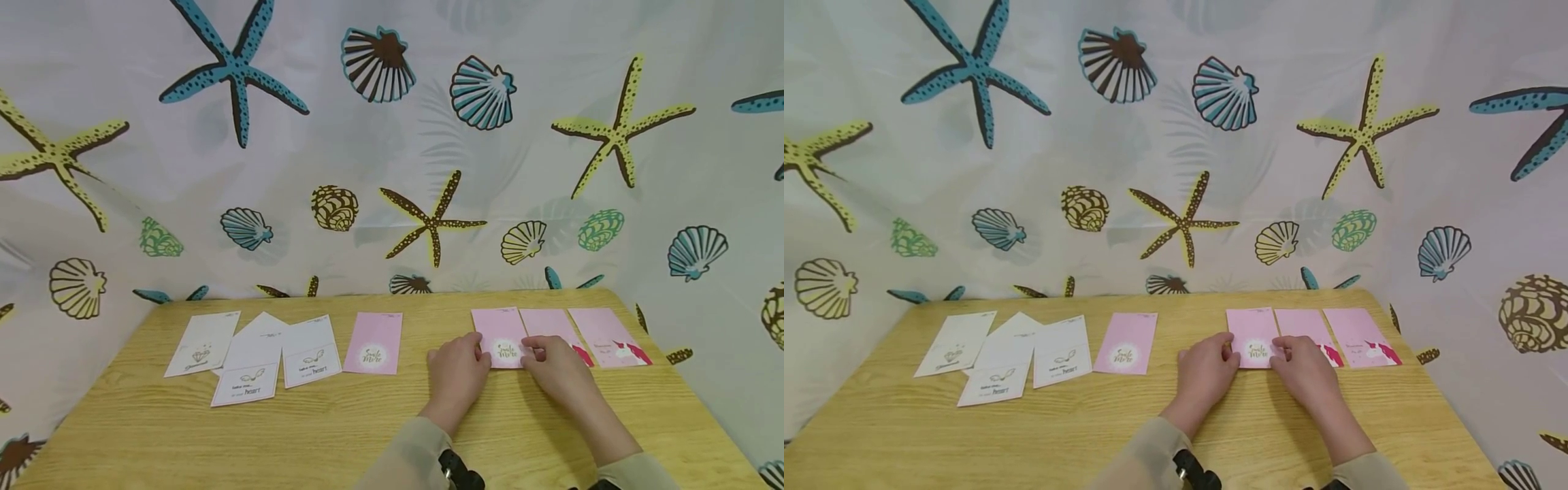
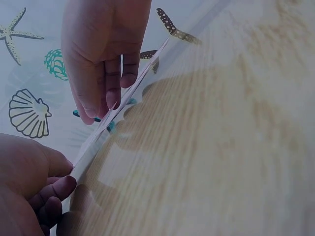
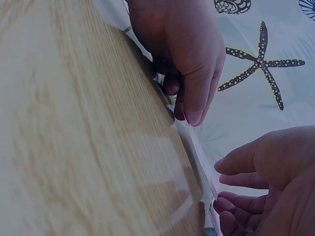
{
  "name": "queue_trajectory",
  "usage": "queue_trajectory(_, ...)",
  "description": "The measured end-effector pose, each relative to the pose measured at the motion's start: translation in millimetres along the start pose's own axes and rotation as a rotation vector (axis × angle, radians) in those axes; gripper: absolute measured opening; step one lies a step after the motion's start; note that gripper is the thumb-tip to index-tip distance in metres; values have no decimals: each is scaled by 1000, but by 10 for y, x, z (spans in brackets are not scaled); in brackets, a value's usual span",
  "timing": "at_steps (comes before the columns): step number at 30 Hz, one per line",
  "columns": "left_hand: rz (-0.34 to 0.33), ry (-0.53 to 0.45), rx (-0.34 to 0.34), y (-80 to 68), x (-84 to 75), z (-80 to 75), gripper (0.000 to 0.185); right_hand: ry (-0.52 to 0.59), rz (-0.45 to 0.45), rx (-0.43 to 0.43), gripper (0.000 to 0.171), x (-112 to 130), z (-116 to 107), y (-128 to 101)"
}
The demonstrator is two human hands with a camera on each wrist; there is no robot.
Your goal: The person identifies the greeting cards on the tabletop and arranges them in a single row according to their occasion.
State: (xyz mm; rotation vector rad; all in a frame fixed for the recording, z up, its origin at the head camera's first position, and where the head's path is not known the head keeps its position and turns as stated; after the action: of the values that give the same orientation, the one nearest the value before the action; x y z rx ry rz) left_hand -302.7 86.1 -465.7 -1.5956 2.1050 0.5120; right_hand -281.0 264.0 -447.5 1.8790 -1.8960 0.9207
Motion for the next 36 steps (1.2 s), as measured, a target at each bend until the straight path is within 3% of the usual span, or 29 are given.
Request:
queue_trajectory(12,-10,97,-30,10,-39,23,16,-3,-12,4,41,16,17,-27)
queue_trajectory(25,0,214,-14,4,-57,82,26,-12,-44,33,40,20,41,-10)
queue_trajectory(32,6,235,-32,50,-16,167,27,-17,-47,37,40,31,38,-19)
queue_trajectory(36,-1,229,-23,26,-47,130,29,-23,-50,35,40,25,40,-30)
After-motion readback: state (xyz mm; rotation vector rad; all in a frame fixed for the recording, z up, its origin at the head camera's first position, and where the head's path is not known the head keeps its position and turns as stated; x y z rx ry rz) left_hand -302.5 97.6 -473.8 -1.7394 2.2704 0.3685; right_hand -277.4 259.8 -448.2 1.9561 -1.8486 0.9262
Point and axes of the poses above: each hand's wrist, its own y-axis towards the middle knuckle, its own z-axis out of the palm, x = y × z, the point moved 5 cm from there along y, towards the middle knuckle, and after that the axes turned 14 degrees about x, right-handed, at the moved point
